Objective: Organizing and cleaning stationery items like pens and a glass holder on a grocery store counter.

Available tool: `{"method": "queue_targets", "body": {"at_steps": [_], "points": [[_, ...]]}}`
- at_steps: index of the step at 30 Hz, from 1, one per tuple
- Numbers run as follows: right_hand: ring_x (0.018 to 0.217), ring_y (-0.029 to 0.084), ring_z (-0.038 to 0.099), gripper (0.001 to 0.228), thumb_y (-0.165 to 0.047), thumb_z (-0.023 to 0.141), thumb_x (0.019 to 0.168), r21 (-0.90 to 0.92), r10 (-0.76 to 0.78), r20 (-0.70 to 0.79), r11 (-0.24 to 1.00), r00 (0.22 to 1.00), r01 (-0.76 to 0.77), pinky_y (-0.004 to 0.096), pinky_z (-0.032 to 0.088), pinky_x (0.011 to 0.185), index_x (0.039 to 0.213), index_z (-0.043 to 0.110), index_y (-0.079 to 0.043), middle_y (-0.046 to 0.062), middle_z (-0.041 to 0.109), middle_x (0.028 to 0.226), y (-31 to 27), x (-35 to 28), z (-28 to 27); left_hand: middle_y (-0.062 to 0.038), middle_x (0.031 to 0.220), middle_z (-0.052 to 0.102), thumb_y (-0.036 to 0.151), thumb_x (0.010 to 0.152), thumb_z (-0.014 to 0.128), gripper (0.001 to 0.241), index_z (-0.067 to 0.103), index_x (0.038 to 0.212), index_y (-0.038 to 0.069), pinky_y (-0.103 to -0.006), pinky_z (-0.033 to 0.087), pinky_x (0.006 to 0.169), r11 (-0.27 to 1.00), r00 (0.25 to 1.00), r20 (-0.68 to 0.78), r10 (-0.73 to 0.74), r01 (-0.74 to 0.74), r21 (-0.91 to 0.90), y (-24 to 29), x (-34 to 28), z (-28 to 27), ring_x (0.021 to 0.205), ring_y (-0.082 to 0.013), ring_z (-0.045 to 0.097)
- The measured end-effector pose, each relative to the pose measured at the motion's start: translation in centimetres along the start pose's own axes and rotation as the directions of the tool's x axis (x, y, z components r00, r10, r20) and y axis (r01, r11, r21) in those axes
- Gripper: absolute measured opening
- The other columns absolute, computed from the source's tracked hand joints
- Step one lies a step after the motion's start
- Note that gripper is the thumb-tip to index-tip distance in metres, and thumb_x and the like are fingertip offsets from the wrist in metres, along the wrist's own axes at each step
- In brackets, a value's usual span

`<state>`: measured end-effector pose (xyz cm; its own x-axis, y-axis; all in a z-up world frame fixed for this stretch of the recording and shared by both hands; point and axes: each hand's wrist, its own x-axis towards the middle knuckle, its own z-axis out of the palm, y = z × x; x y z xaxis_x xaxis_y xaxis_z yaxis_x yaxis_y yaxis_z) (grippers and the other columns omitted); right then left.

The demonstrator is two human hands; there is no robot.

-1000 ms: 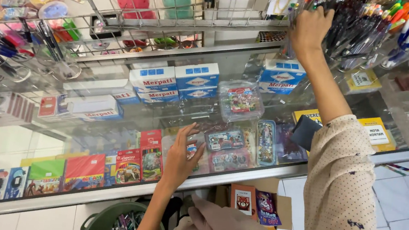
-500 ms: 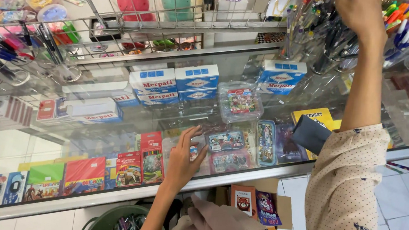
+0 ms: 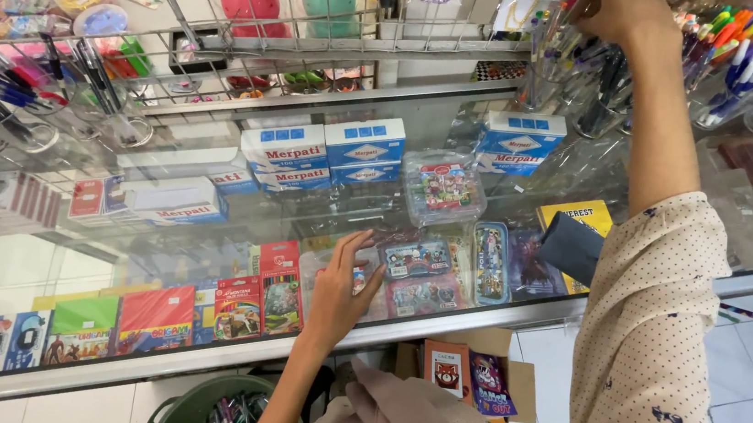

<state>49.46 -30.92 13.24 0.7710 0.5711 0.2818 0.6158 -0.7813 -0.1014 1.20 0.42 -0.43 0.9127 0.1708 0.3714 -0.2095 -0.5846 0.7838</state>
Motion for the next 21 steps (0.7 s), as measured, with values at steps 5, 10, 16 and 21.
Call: {"method": "queue_targets", "body": {"at_steps": [5, 10, 16, 21], "points": [[0.082, 0.03, 0.073, 0.017, -0.014, 0.078, 0.084, -0.073, -0.074, -0.081, 0.995, 0.994, 0.068, 0.043, 0.058, 0.075, 0.1, 0.081, -0.01, 0.011, 0.076, 0.089, 1.2, 0.0, 1.6, -0.013, 0.141, 0.059, 0.02, 0.092, 0.075, 0.058, 0.05, 0.143, 0.007, -0.0371, 0.061, 0.075, 1.0, 1.0, 0.008, -0.019, 0.019, 0.005, 0.2, 0.1, -0.1, 0.1, -0.0262, 0.077], [0.085, 0.029, 0.073, 0.018, -0.023, 0.071, 0.098, -0.159, 0.017, -0.316, 0.985, 0.949, -0.071, 0.045, 0.056, 0.074, 0.098, 0.08, -0.008, 0.009, 0.078, 0.09, -2.4, -4.2, -0.7, -0.014, 0.141, 0.058, 0.018, 0.093, 0.075, 0.056, 0.05, 0.142, 0.005, -0.0357, 0.063, 0.079, 0.999, 0.999, -0.032, 0.023, -0.024, -0.029, 0.1, 0.1, 0.1, 0.105, -0.0273, 0.075], [0.079, 0.023, 0.077, 0.032, -0.032, 0.077, 0.094, 0.26, 0.075, 0.305, 0.953, 0.949, -0.159, 0.038, 0.06, 0.077, 0.108, 0.076, -0.002, 0.015, 0.078, 0.09, -5.8, -5.4, -1.7, -0.013, 0.14, 0.057, 0.015, 0.092, 0.075, 0.055, 0.051, 0.141, 0.005, -0.0341, 0.063, 0.072, 0.994, 0.997, 0.007, -0.073, 0.074, -0.081, 0.6, 0.4, -0.4, 0.106, -0.026, 0.075], [0.09, 0.018, 0.074, 0.019, -0.012, 0.069, 0.108, 0.413, -0.097, 0.025, 0.907, 0.995, 0.079, 0.032, 0.059, 0.082, 0.118, 0.071, 0.003, 0.013, 0.075, 0.1, -4.4, -7.4, -2.3, -0.014, 0.14, 0.056, 0.01, 0.093, 0.073, 0.054, 0.05, 0.142, 0.004, -0.033, 0.063, 0.079, 0.991, 0.998, -0.031, -0.058, 0.053, -0.125, 0.1, 0.5, -0.2, 0.114, -0.0264, 0.071]]}}
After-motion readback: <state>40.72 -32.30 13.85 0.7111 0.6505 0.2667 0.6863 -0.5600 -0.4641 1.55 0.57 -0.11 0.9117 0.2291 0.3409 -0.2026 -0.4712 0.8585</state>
